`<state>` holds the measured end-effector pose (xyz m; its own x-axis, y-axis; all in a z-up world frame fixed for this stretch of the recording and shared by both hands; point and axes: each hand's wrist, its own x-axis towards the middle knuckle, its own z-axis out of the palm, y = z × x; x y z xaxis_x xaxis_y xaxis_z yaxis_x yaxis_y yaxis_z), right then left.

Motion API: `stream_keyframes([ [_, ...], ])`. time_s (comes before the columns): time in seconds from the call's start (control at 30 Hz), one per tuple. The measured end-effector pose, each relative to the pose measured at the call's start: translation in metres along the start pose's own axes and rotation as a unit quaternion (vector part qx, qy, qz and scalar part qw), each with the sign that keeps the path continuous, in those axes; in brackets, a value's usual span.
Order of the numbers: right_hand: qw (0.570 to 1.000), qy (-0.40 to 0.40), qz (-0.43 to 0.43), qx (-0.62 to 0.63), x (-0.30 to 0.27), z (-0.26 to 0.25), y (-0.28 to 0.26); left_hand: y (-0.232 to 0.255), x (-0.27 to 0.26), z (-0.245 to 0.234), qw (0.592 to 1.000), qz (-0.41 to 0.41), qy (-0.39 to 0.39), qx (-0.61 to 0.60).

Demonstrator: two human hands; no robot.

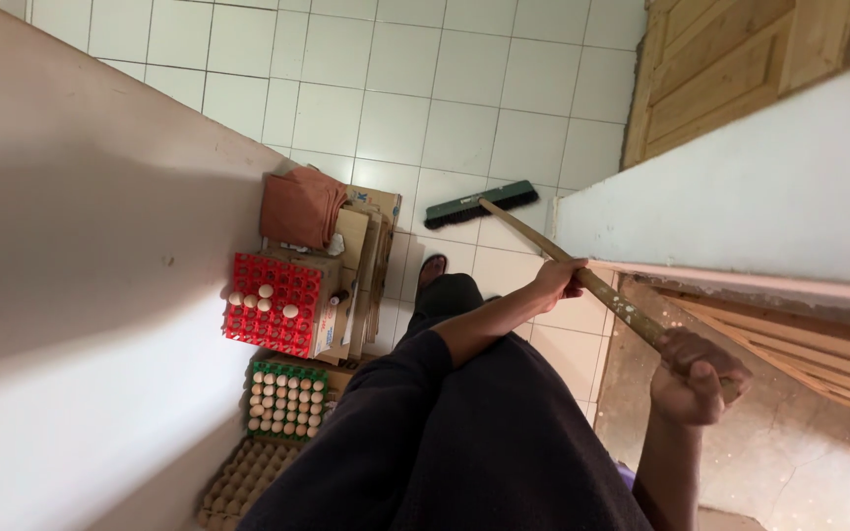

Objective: Sweeping the tiled floor with a long-handled broom.

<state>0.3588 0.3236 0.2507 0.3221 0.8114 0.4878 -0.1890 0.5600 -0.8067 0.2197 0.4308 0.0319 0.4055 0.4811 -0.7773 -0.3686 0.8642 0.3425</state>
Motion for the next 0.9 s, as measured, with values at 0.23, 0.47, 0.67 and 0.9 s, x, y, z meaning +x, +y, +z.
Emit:
stream_keyframes([
  [0.23, 0.999, -0.015, 0.048, 0.020, -0.010, 0.017, 0.064, 0.046, 0.032, -0.049, 0.997, 0.019, 0.040, 0.055],
  [0.47, 0.993, -0.093, 0.062, -0.049, 0.038, 0.101, 0.086, 0.134, 0.045, -0.099, 0.998, 0.021, 0.046, 0.030],
  [0.67, 0.993, 0.099, 0.052, 0.028, 0.117, 0.089, 0.060, 0.198, 0.010, -0.034, 0.980, -0.061, -0.161, -0.102],
  [0.9, 0.993, 0.091, -0.030, -0.072, 0.183, 0.077, 0.099, 0.238, 0.007, 0.020, 0.947, -0.087, -0.228, -0.209],
])
